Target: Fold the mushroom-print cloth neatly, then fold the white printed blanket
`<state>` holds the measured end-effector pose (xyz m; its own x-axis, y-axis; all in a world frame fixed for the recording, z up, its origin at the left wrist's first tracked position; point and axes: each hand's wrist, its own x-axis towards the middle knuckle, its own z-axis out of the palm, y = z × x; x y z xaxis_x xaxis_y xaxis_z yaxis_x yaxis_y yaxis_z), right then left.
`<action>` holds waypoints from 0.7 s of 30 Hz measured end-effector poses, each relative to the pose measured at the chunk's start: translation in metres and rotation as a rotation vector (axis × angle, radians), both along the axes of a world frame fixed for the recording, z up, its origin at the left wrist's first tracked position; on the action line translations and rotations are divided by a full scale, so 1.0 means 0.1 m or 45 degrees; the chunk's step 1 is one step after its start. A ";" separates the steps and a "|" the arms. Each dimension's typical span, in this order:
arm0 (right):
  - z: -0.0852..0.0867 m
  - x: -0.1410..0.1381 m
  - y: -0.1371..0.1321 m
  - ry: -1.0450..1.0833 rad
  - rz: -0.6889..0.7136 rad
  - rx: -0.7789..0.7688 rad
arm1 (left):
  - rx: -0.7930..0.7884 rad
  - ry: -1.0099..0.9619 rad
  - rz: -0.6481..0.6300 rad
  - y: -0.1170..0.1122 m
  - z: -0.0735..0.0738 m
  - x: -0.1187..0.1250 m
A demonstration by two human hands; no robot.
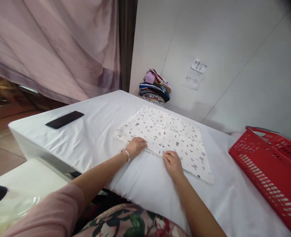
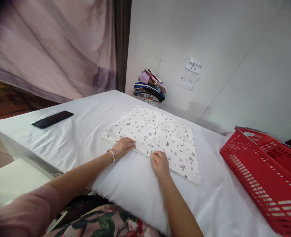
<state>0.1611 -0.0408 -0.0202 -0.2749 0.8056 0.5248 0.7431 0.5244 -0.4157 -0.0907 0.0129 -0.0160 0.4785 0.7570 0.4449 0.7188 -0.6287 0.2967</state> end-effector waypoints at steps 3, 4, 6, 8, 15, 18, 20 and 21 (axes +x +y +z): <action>-0.02 0.00 0.01 -0.045 0.025 -0.019 | 0.010 0.023 -0.047 -0.03 -0.01 -0.02; -0.02 0.00 0.01 -0.054 0.031 -0.022 | 0.008 0.025 -0.071 -0.04 -0.01 -0.03; -0.02 0.00 0.00 -0.070 0.037 -0.032 | -0.004 0.030 -0.112 -0.05 -0.01 -0.04; -0.01 0.01 0.00 -0.092 0.039 -0.042 | -0.023 0.041 -0.132 -0.05 -0.01 -0.05; -0.02 0.02 0.02 -0.164 0.035 -0.034 | -0.008 0.092 -0.107 -0.02 -0.02 -0.03; -0.03 0.03 0.02 -0.167 0.037 -0.037 | 0.025 0.108 -0.063 -0.01 -0.01 0.00; -0.03 0.03 0.02 -0.169 0.032 -0.034 | 0.043 0.106 -0.022 0.00 0.01 0.02; -0.03 0.03 0.01 -0.175 0.028 -0.031 | 0.051 0.102 -0.004 0.01 0.01 0.03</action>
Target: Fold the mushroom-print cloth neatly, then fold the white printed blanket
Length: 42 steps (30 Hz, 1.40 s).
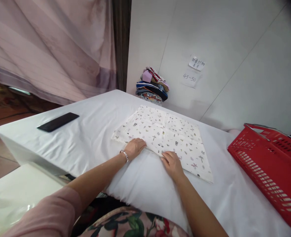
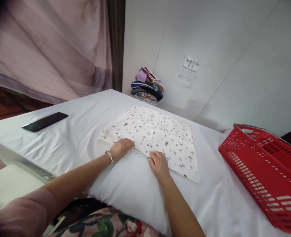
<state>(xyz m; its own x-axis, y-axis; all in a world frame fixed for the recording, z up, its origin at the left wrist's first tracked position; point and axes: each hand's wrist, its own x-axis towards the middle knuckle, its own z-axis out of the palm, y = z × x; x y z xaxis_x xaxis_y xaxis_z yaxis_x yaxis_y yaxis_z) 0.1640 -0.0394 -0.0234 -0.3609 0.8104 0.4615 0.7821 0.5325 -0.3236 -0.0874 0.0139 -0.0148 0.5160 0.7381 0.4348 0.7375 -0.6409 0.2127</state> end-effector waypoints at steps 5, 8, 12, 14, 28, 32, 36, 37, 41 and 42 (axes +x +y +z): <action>0.00 -0.01 0.02 -0.017 -0.028 0.034 | 0.031 -0.013 0.020 0.02 0.01 0.03; -0.02 0.00 0.05 0.013 -0.064 0.075 | 0.045 -0.016 0.015 0.02 0.00 0.03; -0.04 0.00 0.06 0.026 -0.060 0.065 | 0.037 -0.028 0.009 0.01 -0.01 0.02; -0.03 0.00 0.06 0.042 -0.055 0.053 | 0.023 -0.049 -0.011 0.01 -0.02 0.01; 0.04 -0.03 0.04 0.171 -0.086 -0.049 | -0.013 -0.094 -0.084 0.02 -0.03 0.00; 0.03 -0.03 0.04 0.203 -0.095 -0.045 | 0.053 -0.175 -0.047 0.04 -0.05 0.00; 0.02 -0.03 0.05 0.203 -0.095 -0.011 | 0.183 -0.190 -0.032 -0.01 -0.02 0.02; 0.02 -0.03 0.06 0.203 -0.095 -0.005 | 0.216 -0.159 -0.051 -0.03 -0.01 0.04; 0.01 -0.02 0.06 0.201 -0.090 -0.007 | 0.302 0.012 -0.174 -0.08 0.03 0.12; 0.00 -0.02 0.06 0.201 -0.090 -0.007 | 0.308 0.042 -0.194 -0.09 0.03 0.13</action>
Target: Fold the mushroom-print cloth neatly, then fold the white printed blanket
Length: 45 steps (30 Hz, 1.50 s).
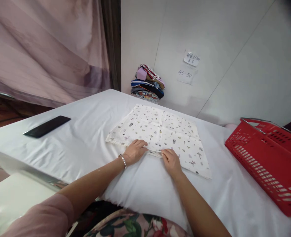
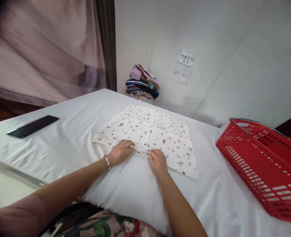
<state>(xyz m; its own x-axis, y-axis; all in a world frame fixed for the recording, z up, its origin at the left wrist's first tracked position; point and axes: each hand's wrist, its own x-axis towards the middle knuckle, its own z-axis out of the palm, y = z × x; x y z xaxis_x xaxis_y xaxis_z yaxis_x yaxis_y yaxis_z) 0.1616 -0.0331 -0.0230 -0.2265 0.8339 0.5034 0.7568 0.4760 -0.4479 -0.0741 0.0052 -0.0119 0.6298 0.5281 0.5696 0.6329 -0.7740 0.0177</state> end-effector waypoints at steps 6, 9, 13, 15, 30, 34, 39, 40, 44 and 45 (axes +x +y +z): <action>-0.01 -0.01 0.00 -0.011 -0.007 0.024 | -0.085 0.074 0.064 0.05 0.01 0.05; 0.00 -0.01 0.00 -0.049 -0.015 0.040 | -0.136 0.128 0.080 0.08 0.01 0.08; 0.00 -0.02 0.00 -0.084 -0.013 0.046 | -0.165 0.180 0.069 0.11 0.00 0.13; 0.00 -0.02 0.00 -0.079 -0.009 0.041 | -0.165 0.191 0.064 0.11 -0.01 0.15; -0.01 -0.02 -0.01 -0.061 -0.012 0.084 | -0.124 0.187 0.030 0.10 -0.03 0.15; -0.01 -0.02 -0.01 -0.069 0.038 0.114 | -0.078 0.118 -0.057 0.04 -0.04 0.13; -0.02 -0.03 -0.01 -0.121 0.085 0.124 | -0.109 0.053 -0.053 0.00 -0.01 0.12; -0.01 -0.03 -0.02 -0.132 0.088 0.126 | -0.124 0.045 -0.056 0.00 0.00 0.11; 0.00 -0.05 -0.02 -0.193 0.088 0.133 | -0.184 0.009 -0.065 0.01 0.03 0.11; 0.00 -0.05 -0.02 -0.204 0.085 0.130 | -0.191 0.003 -0.067 0.01 0.03 0.11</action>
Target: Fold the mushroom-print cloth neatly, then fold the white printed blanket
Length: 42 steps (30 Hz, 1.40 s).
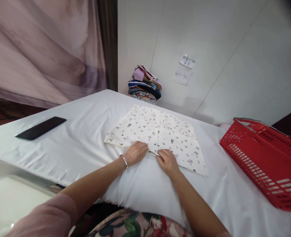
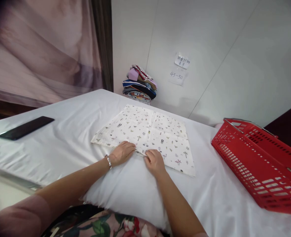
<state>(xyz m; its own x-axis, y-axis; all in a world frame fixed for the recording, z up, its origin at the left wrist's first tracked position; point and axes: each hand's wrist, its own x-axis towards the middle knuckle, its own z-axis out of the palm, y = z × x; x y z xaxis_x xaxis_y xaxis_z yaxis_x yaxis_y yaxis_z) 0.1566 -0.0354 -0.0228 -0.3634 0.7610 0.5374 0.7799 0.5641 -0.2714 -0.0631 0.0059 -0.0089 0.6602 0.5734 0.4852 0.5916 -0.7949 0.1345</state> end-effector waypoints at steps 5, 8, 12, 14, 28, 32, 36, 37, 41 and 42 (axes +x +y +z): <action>-0.02 0.01 0.02 -0.031 -0.005 -0.024 | 0.007 -0.007 0.006 0.01 0.00 0.01; -0.03 0.02 0.02 -0.013 -0.028 0.003 | 0.004 0.018 0.032 0.00 0.00 0.02; -0.02 0.01 0.01 -0.014 -0.060 0.035 | -0.022 0.092 0.084 -0.01 0.01 0.03; -0.01 0.00 0.01 -0.020 -0.060 0.024 | -0.018 0.106 0.101 -0.02 0.01 0.03; -0.03 0.01 0.01 -0.063 -0.063 0.004 | -0.012 0.165 0.172 0.00 -0.04 0.02; -0.01 0.01 -0.01 -0.014 -0.012 0.030 | 0.003 0.172 0.185 0.01 -0.07 0.02; 0.00 0.00 -0.01 -0.027 0.005 0.031 | -0.008 0.182 0.082 0.01 -0.07 0.00; 0.00 0.00 -0.01 -0.026 0.001 0.026 | -0.014 0.178 0.066 0.01 -0.07 -0.01; 0.00 0.00 0.00 -0.007 0.004 0.019 | -0.050 0.148 0.052 -0.02 -0.05 -0.04; -0.01 0.00 0.00 -0.006 0.008 0.018 | -0.056 0.140 0.058 -0.03 -0.04 -0.04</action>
